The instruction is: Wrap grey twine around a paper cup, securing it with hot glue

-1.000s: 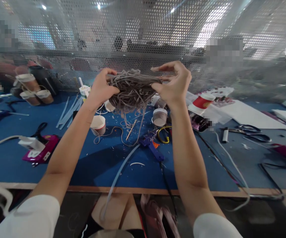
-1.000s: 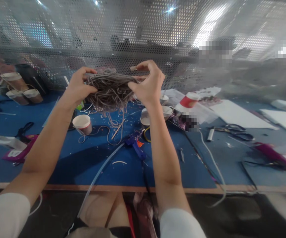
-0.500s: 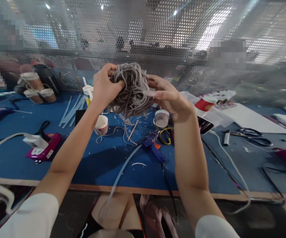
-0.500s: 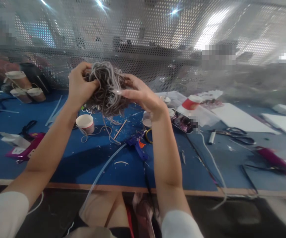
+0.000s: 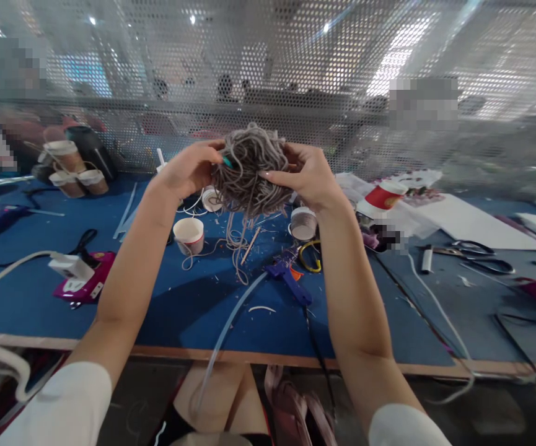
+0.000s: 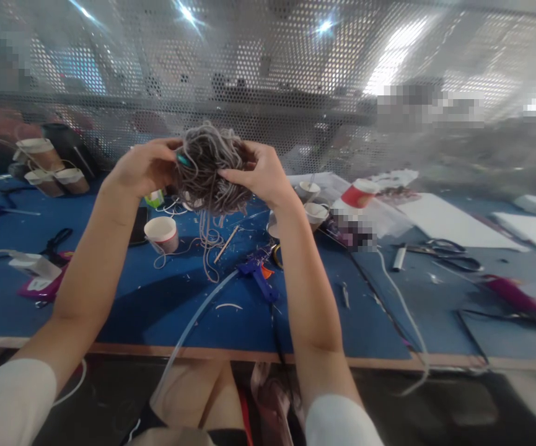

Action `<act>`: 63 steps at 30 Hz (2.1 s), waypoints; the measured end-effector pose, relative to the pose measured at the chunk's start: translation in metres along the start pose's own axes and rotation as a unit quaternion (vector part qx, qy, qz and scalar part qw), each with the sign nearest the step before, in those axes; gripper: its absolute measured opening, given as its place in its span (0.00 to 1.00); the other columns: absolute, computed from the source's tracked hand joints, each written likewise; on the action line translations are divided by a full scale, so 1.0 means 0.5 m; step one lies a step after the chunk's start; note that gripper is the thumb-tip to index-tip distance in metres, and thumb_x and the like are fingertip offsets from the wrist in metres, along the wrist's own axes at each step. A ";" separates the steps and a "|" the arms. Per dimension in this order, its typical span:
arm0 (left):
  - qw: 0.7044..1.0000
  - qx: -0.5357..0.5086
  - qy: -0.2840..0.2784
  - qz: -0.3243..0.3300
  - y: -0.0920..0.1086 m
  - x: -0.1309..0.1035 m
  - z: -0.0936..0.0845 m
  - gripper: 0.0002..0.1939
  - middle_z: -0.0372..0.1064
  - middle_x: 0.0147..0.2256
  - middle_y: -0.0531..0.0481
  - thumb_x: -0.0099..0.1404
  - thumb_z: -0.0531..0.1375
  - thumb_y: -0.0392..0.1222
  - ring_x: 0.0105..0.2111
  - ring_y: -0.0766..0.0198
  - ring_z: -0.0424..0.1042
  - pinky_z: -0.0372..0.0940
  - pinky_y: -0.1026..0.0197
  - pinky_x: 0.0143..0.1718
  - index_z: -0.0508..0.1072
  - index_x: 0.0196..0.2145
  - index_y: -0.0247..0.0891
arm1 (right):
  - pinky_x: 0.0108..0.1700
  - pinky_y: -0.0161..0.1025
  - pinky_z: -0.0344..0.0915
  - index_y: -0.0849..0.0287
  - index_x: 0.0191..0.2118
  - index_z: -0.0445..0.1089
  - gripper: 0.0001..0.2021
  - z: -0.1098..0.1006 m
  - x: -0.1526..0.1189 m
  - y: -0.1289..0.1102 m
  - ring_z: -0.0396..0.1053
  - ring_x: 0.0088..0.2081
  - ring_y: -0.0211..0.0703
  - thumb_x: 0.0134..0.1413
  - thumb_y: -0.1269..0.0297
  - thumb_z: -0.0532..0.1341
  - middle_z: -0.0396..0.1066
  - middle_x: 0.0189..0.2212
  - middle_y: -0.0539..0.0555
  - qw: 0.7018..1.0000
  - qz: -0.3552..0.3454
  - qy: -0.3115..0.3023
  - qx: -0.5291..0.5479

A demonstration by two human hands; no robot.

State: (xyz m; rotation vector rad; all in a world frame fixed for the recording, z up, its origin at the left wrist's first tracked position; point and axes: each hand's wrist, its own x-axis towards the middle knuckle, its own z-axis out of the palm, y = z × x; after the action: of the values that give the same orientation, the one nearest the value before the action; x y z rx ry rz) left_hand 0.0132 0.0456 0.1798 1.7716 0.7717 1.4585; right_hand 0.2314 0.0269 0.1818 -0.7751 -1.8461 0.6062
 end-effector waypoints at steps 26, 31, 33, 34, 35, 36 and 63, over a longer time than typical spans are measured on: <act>1.000 -0.004 -0.006 0.014 0.014 -0.012 0.053 0.21 0.71 0.37 0.51 0.42 0.64 0.29 0.47 0.54 0.72 0.67 0.48 0.54 0.72 0.37 0.37 | 0.52 0.58 0.72 0.54 0.37 0.70 0.16 0.003 -0.004 -0.022 0.71 0.47 0.56 0.39 0.60 0.70 0.74 0.38 0.54 0.996 -0.045 0.024 -0.071; 1.000 0.013 0.015 -0.008 -0.002 -0.010 0.058 0.14 0.70 0.31 0.51 0.44 0.63 0.33 0.40 0.55 0.74 0.70 0.49 0.47 0.71 0.32 0.36 | 0.52 0.56 0.72 0.54 0.43 0.68 0.20 0.018 0.000 -0.005 0.70 0.49 0.55 0.40 0.61 0.68 0.73 0.40 0.54 0.992 -0.058 0.039 -0.106; 0.999 0.040 0.037 -0.002 -0.014 -0.007 0.064 0.15 0.70 0.30 0.52 0.43 0.63 0.33 0.39 0.55 0.73 0.70 0.49 0.47 0.70 0.33 0.37 | 0.52 0.56 0.71 0.55 0.44 0.67 0.22 0.032 0.003 0.010 0.70 0.49 0.56 0.39 0.64 0.68 0.73 0.40 0.53 0.987 -0.063 0.057 -0.140; 0.997 0.056 0.052 0.003 -0.020 -0.006 0.069 0.16 0.70 0.30 0.52 0.42 0.64 0.33 0.38 0.56 0.73 0.69 0.49 0.48 0.70 0.33 0.37 | 0.52 0.56 0.71 0.56 0.44 0.67 0.23 0.040 0.005 0.018 0.70 0.48 0.56 0.38 0.65 0.67 0.73 0.40 0.53 0.983 -0.064 0.066 -0.159; 0.995 0.070 0.067 0.009 -0.025 -0.006 0.075 0.18 0.71 0.31 0.52 0.42 0.64 0.33 0.39 0.56 0.73 0.69 0.50 0.49 0.69 0.34 0.37 | 0.52 0.56 0.71 0.56 0.45 0.66 0.24 0.049 0.006 0.026 0.70 0.47 0.55 0.37 0.66 0.67 0.73 0.39 0.53 0.979 -0.065 0.074 -0.179; 0.993 0.080 0.083 0.015 -0.030 -0.006 0.081 0.19 0.71 0.32 0.51 0.41 0.64 0.32 0.39 0.56 0.72 0.68 0.50 0.50 0.69 0.35 0.37 | 0.52 0.57 0.70 0.56 0.45 0.65 0.25 0.058 0.006 0.033 0.70 0.47 0.55 0.36 0.67 0.67 0.72 0.40 0.53 0.975 -0.067 0.081 -0.197; 0.992 0.053 0.113 0.017 -0.007 -0.002 0.032 0.22 0.70 0.27 0.58 0.46 0.60 0.20 0.30 0.68 0.67 0.66 0.60 0.39 0.69 0.37 0.39 | 0.57 0.58 0.65 0.52 0.41 0.63 0.17 0.001 -0.016 -0.027 0.57 0.60 0.58 0.42 0.71 0.62 0.66 0.48 0.59 0.956 -0.041 0.157 -0.245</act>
State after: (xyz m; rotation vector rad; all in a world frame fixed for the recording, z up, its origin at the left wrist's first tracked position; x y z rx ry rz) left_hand 0.0287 0.0446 0.1744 1.7223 0.9557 1.6893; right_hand 0.2303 0.0118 0.1863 -1.0440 -1.7323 -0.0423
